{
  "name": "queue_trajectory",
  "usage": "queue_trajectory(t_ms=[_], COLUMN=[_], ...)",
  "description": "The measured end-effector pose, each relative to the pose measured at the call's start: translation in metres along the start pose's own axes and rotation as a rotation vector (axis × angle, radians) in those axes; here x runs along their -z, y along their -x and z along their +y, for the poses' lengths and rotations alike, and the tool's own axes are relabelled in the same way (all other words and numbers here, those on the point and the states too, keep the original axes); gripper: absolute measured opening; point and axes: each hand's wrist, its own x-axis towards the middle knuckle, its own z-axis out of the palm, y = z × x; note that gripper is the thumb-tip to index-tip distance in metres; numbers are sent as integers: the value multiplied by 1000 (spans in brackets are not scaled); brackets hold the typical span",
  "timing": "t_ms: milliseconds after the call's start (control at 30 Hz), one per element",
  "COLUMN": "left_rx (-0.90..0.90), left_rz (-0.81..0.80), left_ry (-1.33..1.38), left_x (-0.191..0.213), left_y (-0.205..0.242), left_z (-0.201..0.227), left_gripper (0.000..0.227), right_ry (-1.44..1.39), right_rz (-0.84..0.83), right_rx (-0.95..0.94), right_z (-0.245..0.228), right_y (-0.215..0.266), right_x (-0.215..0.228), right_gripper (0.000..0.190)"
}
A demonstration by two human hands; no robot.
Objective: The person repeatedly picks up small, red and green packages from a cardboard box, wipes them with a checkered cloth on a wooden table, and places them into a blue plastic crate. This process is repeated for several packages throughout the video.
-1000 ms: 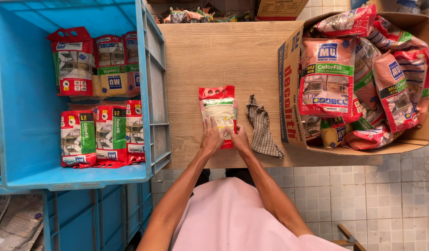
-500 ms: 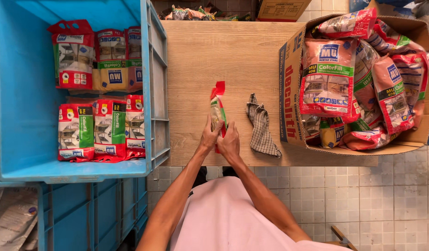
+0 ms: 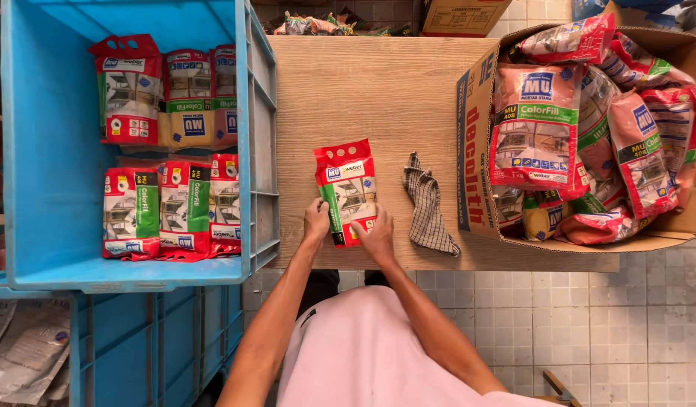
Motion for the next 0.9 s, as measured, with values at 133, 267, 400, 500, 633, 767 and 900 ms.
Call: queue_trajectory(t_ms=[133,267,400,500,633,767,900], left_rx=[-45,-45,-73,-527,-807,-778,-781], left_rz=[-19,-5,97,132,51,9,-18], left_ry=[112,131,36,-231,-436,-469,-412], left_x=[-11,-17,-15,12,0,-9,-8], left_y=[-9,-1,22,94,105,83,76], left_z=[-2,4,29,94,74,43,38], left_gripper=[23,18,30,48,57,68,71], right_ry=[-294,-448,-219,-43,188,274,229], right_rz=[-192,-219,-226,-44,81,163,135], right_rx=[-378,-405,-383,-107,328,523,503], right_z=[16,27,27,12,-17,5,4], right_y=[-20,-23,-22,-13,-5,-2,-4], right_x=[14,22,25,23,15,-6,-8], right_gripper=[94,81,87,97,60,50,53])
